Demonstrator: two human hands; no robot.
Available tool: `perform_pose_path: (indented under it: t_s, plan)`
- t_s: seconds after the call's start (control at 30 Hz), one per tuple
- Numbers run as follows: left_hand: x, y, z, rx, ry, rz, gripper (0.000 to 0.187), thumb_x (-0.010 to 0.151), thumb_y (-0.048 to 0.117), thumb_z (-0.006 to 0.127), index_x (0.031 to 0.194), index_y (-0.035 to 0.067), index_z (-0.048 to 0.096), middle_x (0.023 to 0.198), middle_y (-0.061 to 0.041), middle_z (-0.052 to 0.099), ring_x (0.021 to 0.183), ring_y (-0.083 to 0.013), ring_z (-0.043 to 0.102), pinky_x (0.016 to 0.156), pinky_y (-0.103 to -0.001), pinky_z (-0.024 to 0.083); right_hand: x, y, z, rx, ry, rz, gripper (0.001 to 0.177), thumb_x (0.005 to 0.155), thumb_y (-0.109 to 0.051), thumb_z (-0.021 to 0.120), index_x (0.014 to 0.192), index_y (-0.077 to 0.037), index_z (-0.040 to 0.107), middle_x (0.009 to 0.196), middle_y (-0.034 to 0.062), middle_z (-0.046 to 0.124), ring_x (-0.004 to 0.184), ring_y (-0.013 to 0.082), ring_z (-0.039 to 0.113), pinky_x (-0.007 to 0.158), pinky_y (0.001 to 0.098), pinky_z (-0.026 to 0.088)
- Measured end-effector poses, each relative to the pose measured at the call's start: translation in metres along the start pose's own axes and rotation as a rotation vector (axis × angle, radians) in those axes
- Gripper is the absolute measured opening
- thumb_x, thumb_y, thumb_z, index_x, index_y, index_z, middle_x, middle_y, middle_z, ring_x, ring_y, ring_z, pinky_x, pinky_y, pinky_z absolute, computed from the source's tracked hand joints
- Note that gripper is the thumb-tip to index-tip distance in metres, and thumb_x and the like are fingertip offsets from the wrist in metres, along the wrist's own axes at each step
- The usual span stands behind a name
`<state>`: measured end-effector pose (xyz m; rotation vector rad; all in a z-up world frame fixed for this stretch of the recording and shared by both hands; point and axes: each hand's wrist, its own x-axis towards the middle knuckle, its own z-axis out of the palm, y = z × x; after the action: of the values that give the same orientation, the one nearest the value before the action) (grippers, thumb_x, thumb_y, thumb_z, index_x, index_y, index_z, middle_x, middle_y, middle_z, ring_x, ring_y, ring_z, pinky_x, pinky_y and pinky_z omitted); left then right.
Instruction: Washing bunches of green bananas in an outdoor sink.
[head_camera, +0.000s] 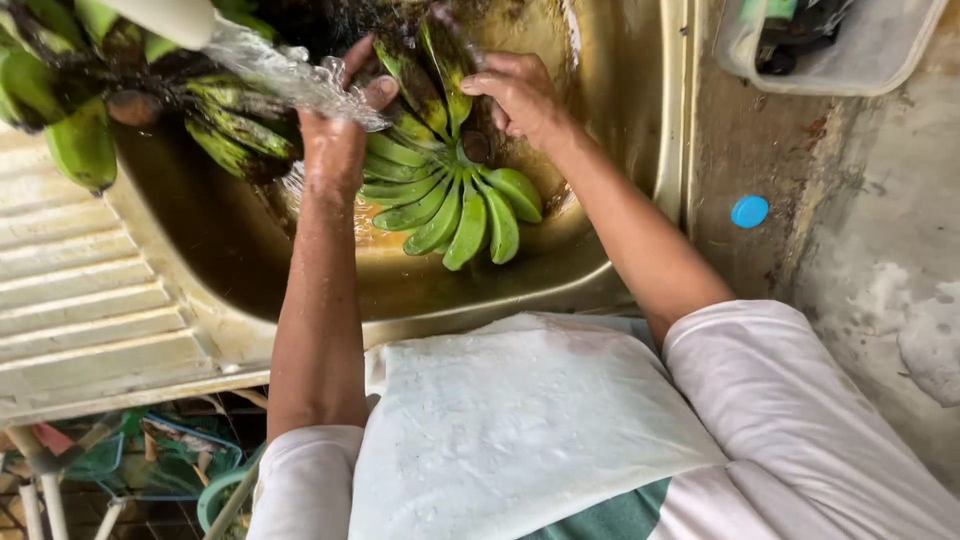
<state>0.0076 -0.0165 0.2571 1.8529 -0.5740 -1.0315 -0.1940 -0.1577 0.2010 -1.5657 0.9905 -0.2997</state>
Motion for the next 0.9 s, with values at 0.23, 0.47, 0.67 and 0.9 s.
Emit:
perform_pose_path:
  t_s: [0.23,0.47,0.67,0.9]
  plan:
    - [-0.028,0.012,-0.029,-0.381,-0.080,0.315,0.023,0.090,0.011,0.084,0.112,0.009,0.077,0.133,-0.009,0.072,0.135,-0.0228,0.063,0.120,-0.049,0.046,-0.030,-0.048,-0.003,-0.431,-0.106,-0.843,0.020,0.091,-0.018,0.088,0.082,-0.010,0.074,0.079,0.0062,0.066,0.066,0.0128,0.062,0.046,0.0198,0.053]
    - [-0.027,0.049,-0.015,-0.287,-0.075,0.493,0.044,0.087,0.011,0.081,0.131,0.010,0.073,0.140,-0.012,0.070,0.140,-0.0245,0.058,0.129,-0.046,0.034,-0.089,-0.127,-0.013,0.077,-0.061,-0.515,0.030,0.098,-0.014,0.089,0.110,0.004,0.068,0.099,0.0103,0.067,0.090,0.0163,0.066,0.078,0.0305,0.061]
    - [-0.005,0.028,0.020,-0.307,0.155,0.365,0.042,0.100,0.028,0.065,0.138,0.010,0.068,0.162,-0.018,0.035,0.154,-0.0316,0.014,0.124,-0.051,0.031,-0.088,-0.121,0.051,-0.385,0.450,-0.675,0.035,0.100,-0.006,0.078,0.126,0.005,0.058,0.123,0.0205,0.062,0.096,0.0243,0.072,0.073,0.0256,0.067]
    - [0.015,0.010,0.016,-0.907,0.007,0.269,0.058,0.104,0.047,0.055,0.147,0.010,0.053,0.144,-0.016,0.058,0.136,-0.0332,0.056,0.116,-0.055,0.044,-0.081,-0.116,0.056,-0.314,0.105,-0.536,0.035,0.101,-0.008,0.068,0.133,0.004,0.058,0.125,0.0218,0.062,0.093,0.0228,0.067,0.072,0.0257,0.062]
